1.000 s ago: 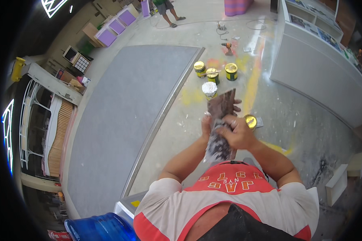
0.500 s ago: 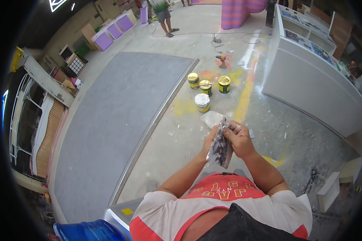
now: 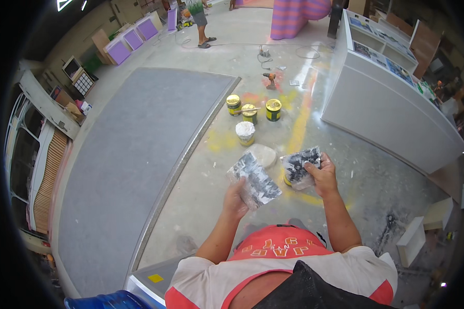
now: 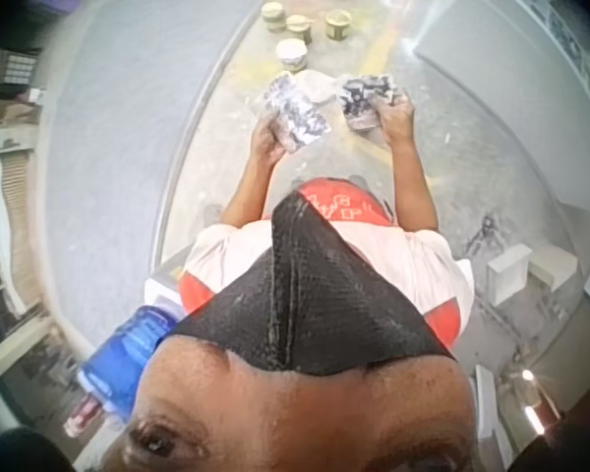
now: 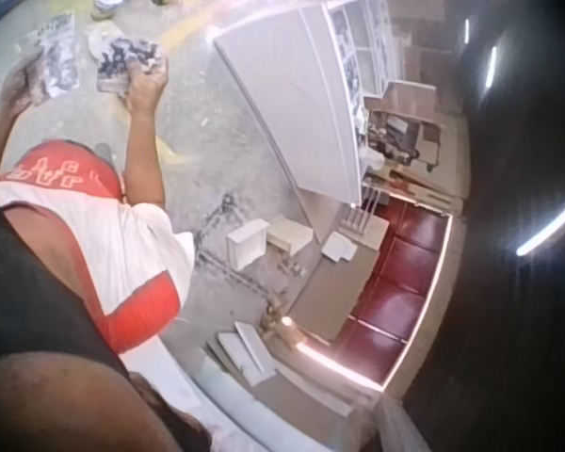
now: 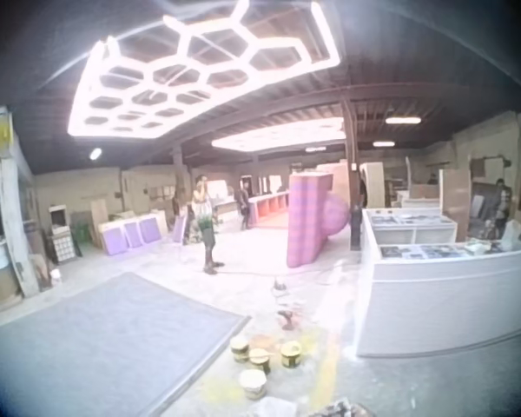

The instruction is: Applying and smoothing white putty or filler to the edges and surfaces of furniture panels using metal scrapers.

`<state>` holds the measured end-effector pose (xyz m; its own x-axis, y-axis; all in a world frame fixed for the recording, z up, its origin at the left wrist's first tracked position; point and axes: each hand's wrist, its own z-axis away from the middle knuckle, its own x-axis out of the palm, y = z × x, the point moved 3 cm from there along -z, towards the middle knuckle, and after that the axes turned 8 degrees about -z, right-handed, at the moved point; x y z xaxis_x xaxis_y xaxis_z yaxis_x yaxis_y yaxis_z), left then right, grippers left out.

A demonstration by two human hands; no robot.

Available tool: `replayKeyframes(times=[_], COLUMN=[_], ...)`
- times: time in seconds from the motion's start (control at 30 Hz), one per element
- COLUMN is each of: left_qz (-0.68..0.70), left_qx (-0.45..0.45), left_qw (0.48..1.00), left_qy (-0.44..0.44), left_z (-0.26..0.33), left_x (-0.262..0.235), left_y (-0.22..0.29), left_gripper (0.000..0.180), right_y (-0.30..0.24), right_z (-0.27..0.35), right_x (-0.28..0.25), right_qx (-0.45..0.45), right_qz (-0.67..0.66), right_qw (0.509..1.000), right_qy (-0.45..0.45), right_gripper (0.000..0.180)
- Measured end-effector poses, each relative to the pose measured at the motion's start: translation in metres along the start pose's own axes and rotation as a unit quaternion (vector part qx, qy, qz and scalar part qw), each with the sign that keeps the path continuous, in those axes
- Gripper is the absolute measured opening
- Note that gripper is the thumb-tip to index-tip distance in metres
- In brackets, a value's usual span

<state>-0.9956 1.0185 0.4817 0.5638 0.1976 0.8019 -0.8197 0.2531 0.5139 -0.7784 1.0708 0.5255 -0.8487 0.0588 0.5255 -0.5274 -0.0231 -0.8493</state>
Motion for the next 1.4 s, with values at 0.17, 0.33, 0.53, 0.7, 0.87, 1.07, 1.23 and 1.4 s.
replayKeyframes(times=[0.17,0.33,0.53,0.7,0.87,1.07,1.23,1.4], left_qz=[-0.132,-0.144,-0.192,-0.152,-0.181,-0.310,-0.367,-0.421], left_qx=[0.077,0.148,0.140,0.074,0.117,0.225,0.303,0.312], left_qw=[0.988,0.975,0.969,0.985,0.975,0.919,0.873,0.844], left_qy=[0.035,0.079,0.061,0.021,0.058,0.091,0.105,0.116], left_z=[0.000,0.004,0.004,0.009,0.017,0.034,0.046,0.047], left_x=[0.023,0.028,0.022,0.014,-0.002,-0.009,-0.008,-0.008], left_y=[-0.009,-0.010,0.001,0.005,0.019,0.061,0.097,0.129], left_gripper=[0.038,0.037,0.037,0.038,0.039,0.035,0.032,0.030], right_y=[0.026,0.024,0.030,0.036,0.057,0.048,0.056,0.056], right_z=[0.011,0.037,0.037,0.036,0.038,0.039,0.024,0.009], right_x=[0.012,0.042,0.050,0.067,0.082,0.118,0.144,0.173], right_qx=[-0.126,-0.173,-0.180,-0.206,-0.238,-0.279,-0.238,-0.180], right_qz=[0.047,0.082,0.184,0.231,0.214,0.318,0.337,0.352], right_qw=[0.991,0.980,0.959,0.946,0.941,0.887,0.867,0.836], right_qy=[-0.029,-0.051,-0.117,-0.092,-0.107,-0.184,-0.279,-0.379], right_gripper=[0.018,0.023,0.019,0.025,0.022,0.022,0.028,0.023])
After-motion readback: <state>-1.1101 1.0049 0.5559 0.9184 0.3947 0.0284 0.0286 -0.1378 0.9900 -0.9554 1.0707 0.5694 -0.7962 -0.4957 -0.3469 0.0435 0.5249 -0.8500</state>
